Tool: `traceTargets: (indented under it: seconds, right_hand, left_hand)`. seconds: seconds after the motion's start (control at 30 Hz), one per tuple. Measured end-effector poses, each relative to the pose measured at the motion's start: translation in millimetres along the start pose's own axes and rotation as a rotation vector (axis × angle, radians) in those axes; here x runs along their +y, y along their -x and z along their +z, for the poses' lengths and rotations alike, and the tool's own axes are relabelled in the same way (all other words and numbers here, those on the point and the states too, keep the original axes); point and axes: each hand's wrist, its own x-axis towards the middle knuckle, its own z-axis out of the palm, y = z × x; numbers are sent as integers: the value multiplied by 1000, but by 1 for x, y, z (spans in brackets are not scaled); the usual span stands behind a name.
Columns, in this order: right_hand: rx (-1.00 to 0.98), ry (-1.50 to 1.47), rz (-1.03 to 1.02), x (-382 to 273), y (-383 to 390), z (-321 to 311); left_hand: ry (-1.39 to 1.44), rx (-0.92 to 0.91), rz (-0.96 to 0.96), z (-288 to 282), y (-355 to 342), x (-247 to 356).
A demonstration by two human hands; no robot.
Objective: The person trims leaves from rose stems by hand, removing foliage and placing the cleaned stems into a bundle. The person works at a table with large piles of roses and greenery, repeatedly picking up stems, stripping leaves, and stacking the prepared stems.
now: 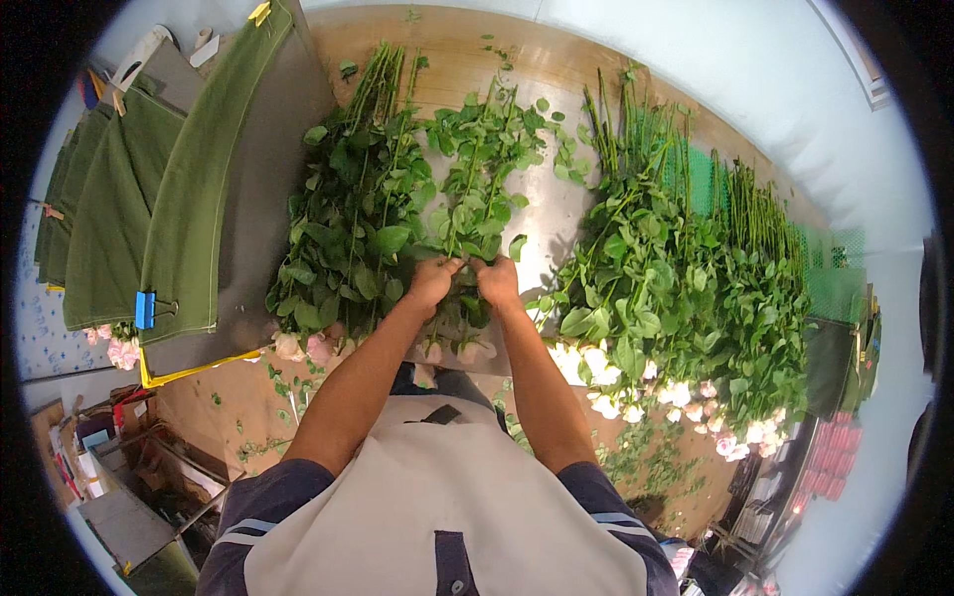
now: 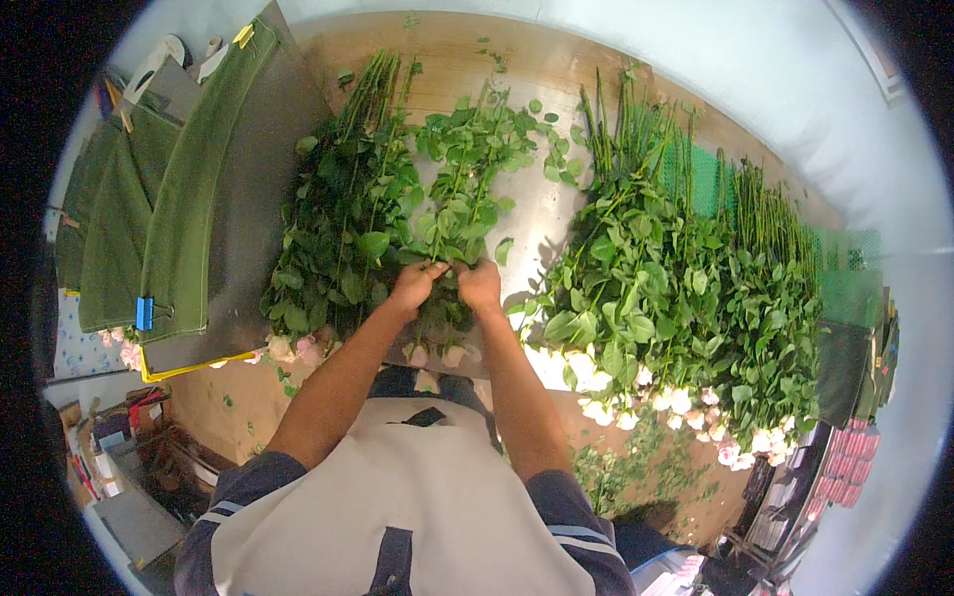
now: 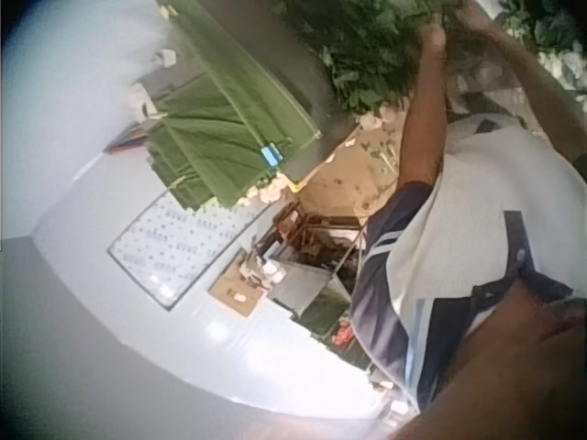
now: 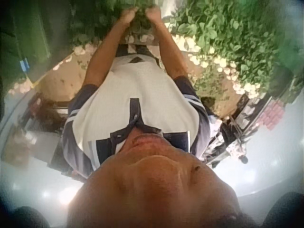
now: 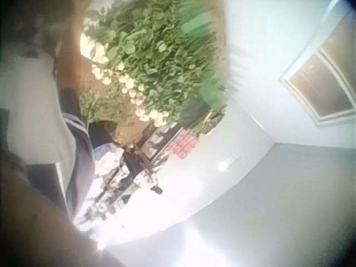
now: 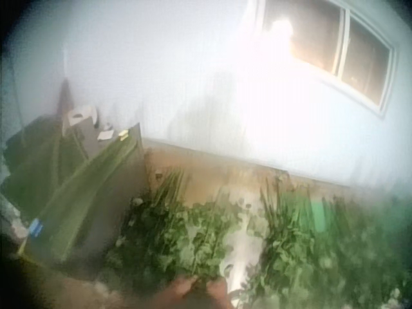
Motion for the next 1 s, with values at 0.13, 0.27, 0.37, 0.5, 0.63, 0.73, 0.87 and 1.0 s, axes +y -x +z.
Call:
traceTargets:
  seconds: [0.13,0.27,0.37,0.5,0.63,0.73,0.87,1.0]
  right_hand:
    - [-45,62,2,-5,3,0]
    - [48,255,-106,-4,2,5]
    - [10,271,-125,-6,6,5]
    - [-44,60,-99,-17,19,2]
    - [-135,-37,-81,-31,39,-9]
    - [-267,-767,73,-30,51,-29]
    - [-292,-481,79,-12,68,-44]
    - [-429,-483,183,-1,96,-33]
  left_hand:
    - [21,-28,-21,1,-7,-2]
    - [-150,48,105,2,0,5]
    - [-78,-85,79,-3,0,10]
    - [-62,-119,111,-6,-4,5]
    - [-848,-13,536,-9,26,9]
    - [-436,93,558,-15,93,30]
    - [-408,43,633,-83,218,71]
    - [-441,368,881,-170,343,101]
